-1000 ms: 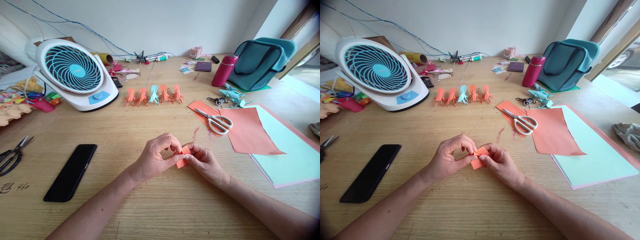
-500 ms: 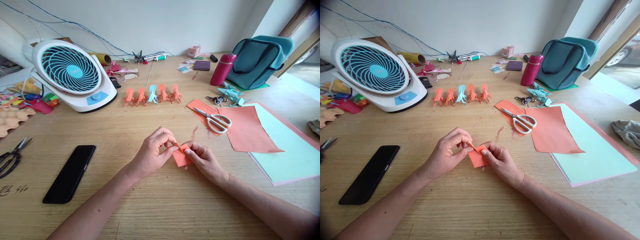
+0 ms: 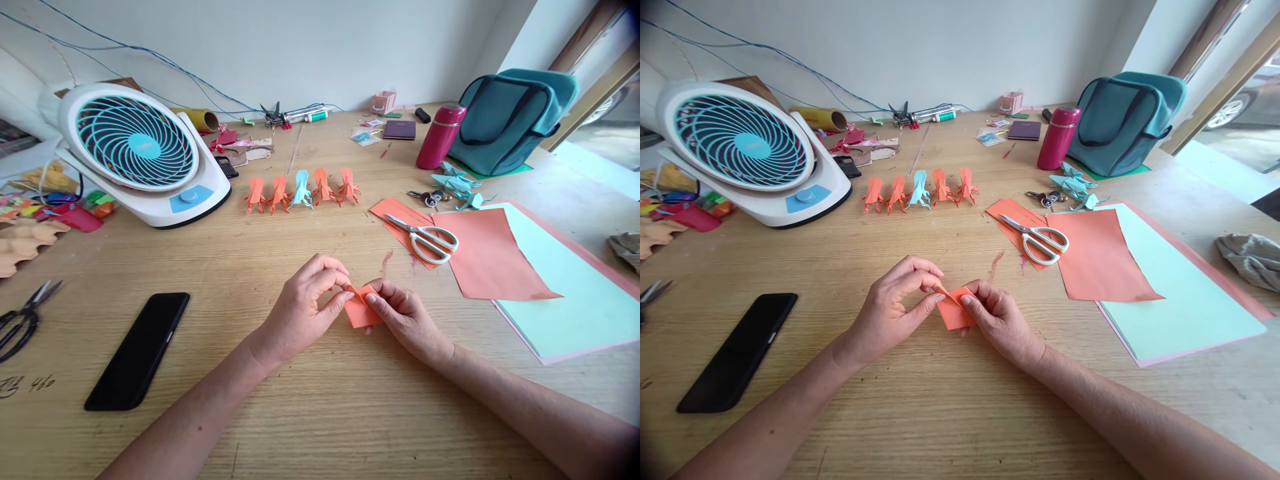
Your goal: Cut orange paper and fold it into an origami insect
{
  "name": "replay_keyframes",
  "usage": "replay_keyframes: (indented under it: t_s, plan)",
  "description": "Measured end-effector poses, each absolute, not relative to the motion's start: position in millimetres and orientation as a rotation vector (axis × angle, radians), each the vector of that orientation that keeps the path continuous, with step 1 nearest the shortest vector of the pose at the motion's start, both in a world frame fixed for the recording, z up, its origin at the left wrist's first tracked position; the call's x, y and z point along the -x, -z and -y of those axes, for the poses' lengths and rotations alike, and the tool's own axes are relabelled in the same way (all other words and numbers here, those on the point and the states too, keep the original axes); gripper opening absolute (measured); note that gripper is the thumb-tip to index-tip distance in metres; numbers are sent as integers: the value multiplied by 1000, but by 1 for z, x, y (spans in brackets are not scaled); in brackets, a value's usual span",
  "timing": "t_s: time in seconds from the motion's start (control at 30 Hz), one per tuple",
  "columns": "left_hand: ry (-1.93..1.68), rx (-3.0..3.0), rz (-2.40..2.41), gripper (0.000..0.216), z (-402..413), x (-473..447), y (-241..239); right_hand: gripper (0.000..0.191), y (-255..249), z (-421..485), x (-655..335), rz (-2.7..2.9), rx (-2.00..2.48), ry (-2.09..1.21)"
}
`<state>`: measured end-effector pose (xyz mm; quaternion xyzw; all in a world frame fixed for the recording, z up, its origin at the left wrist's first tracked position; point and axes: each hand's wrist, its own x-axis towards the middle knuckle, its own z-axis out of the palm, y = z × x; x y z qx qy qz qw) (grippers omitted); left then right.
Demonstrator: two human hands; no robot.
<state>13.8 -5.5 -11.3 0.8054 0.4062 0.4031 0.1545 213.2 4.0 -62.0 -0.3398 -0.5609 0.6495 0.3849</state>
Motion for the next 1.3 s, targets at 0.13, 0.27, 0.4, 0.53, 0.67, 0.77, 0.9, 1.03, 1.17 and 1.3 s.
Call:
replay_keyframes:
  t_s: [0.13,0.27,0.4,0.53,0.67,0.77,0.9,1.03,1.17,1.3]
  plan:
    - [-1122,-2380,-1114,9,9,-15,7,33,59,-5,-213,1380,892,-1641]
    - [-1124,-2393,-1113,9,8,-15,10,33,58,-5,-213,1379,888,-1630]
    - [-1098,-2370,-1151,6,6,-14,15,33,58,-4,-213,1386,893,-1623]
    - [-1087,-2335,-1155,7,6,-15,18,33,57,-3,-213,1394,908,-1627]
    - [-1121,-2267,-1130,8,8,-18,20,31,58,-4,-213,1385,912,-1614]
    - [-1196,-2166,-1193,5,11,-25,24,28,60,-3,-213,1433,908,-1534]
    - [-1326,-2015,-1343,14,17,-34,29,27,61,1,-214,1545,880,-1464]
    - [-1332,-1965,-1380,16,20,-38,30,29,60,3,-214,1574,908,-1455]
    - [-1302,-1997,-1282,15,19,-37,26,35,60,1,-213,1442,912,-1583]
    - [-1268,-1990,-1226,14,17,-36,22,38,59,-2,-212,1391,905,-1666]
